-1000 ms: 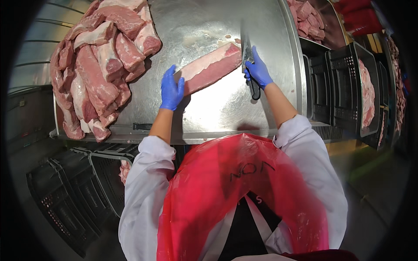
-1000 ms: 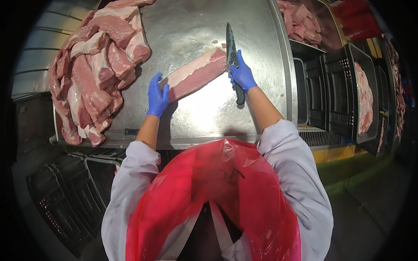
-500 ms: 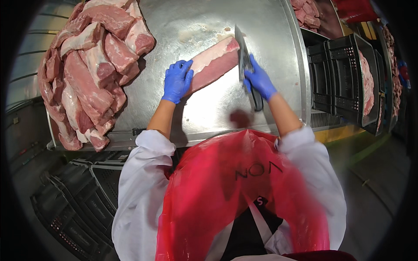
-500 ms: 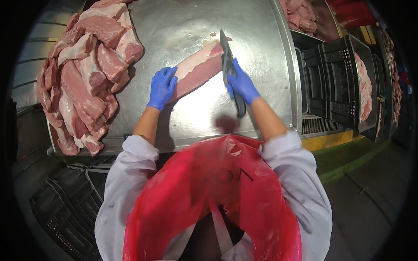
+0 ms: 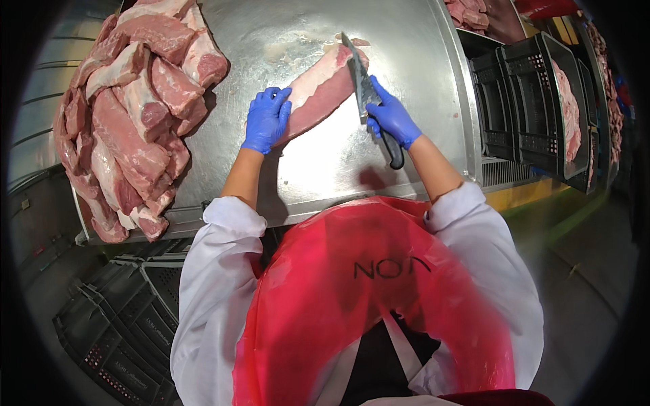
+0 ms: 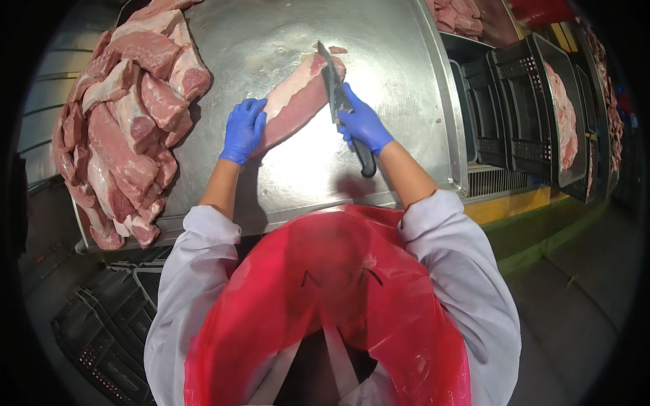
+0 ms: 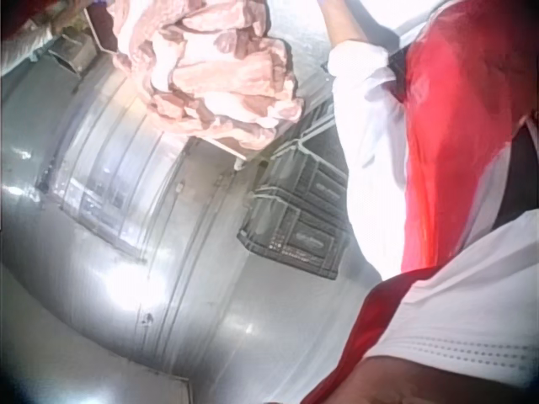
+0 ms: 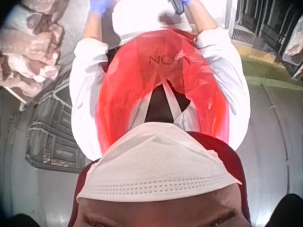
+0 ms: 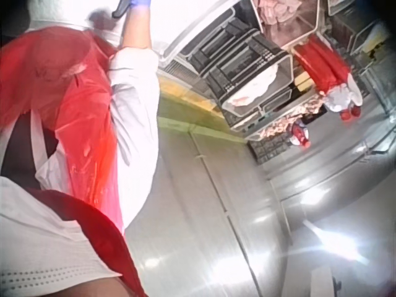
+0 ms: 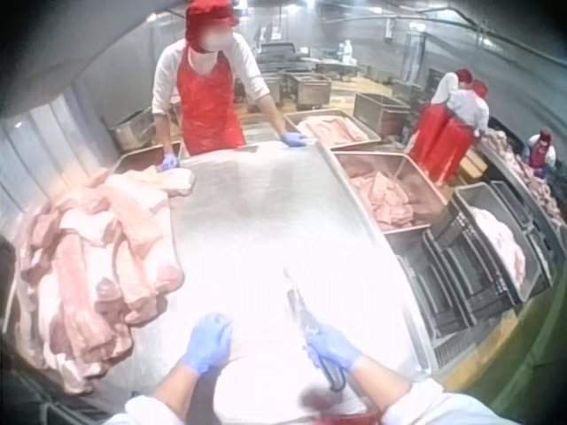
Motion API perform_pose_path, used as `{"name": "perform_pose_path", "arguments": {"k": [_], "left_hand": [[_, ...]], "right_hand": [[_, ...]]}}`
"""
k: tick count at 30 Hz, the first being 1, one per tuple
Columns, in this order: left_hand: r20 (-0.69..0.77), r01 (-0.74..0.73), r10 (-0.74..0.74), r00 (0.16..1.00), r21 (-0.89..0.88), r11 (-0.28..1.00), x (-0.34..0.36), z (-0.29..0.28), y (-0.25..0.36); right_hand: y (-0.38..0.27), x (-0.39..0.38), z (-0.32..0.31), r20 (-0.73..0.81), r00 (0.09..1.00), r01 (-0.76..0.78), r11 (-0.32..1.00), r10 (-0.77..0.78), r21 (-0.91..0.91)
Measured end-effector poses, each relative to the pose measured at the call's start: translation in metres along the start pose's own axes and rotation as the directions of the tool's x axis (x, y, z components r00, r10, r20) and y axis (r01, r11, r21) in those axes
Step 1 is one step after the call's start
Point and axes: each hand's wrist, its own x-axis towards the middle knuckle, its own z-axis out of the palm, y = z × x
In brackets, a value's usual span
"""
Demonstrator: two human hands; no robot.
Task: The person uses a knife to trim fat and separate portions of raw meat on a stainless steel table. They handle multiple pieces of meat, cutting them into smaller sections and placing the trimmed pieces into a black crate below the table.
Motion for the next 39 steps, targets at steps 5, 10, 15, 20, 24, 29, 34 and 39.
{"name": "perform_pose_path", "arguments": {"k": [5,10,15,20,24,29,34,39], "left_hand": [[0.005,0.032,-0.033,0.999,0.053,0.998,-0.007,0.001,0.011],[0.245,0.072,-0.109,0.963,0.156,0.985,0.037,-0.012,0.088],[0.171,0.202,-0.210,0.962,0.065,0.977,0.101,0.046,0.178],[0.179,0.476,-0.467,0.866,-0.012,0.879,0.126,0.065,0.138],[0.253,0.620,-0.567,0.784,-0.288,0.730,0.125,0.055,0.130],[0.310,0.641,-0.571,0.761,-0.498,0.584,0.126,0.059,0.131],[0.330,0.672,-0.596,0.732,-0.493,0.552,0.120,0.056,0.128],[0.135,0.469,-0.450,0.883,-0.284,0.836,0.129,0.057,0.134]], "right_hand": [[0.027,-0.096,-0.040,0.126,0.992,-0.018,0.994,0.032,-0.109],[0.011,-0.129,-0.133,-0.104,0.995,-0.003,0.996,-0.007,-0.092],[0.009,-0.070,-0.152,-0.216,0.959,0.200,0.979,-0.185,0.050],[0.045,-0.032,-0.129,-0.139,0.984,0.137,0.968,-0.109,0.209],[0.034,0.006,-0.093,-0.042,0.995,0.095,0.978,-0.089,0.185],[-0.004,0.079,-0.052,0.071,0.986,0.144,0.987,-0.149,0.075],[0.000,0.032,-0.057,0.263,0.962,0.106,0.990,-0.078,-0.092],[-0.008,0.045,-0.054,0.262,0.963,0.102,0.983,-0.060,-0.150]]}}
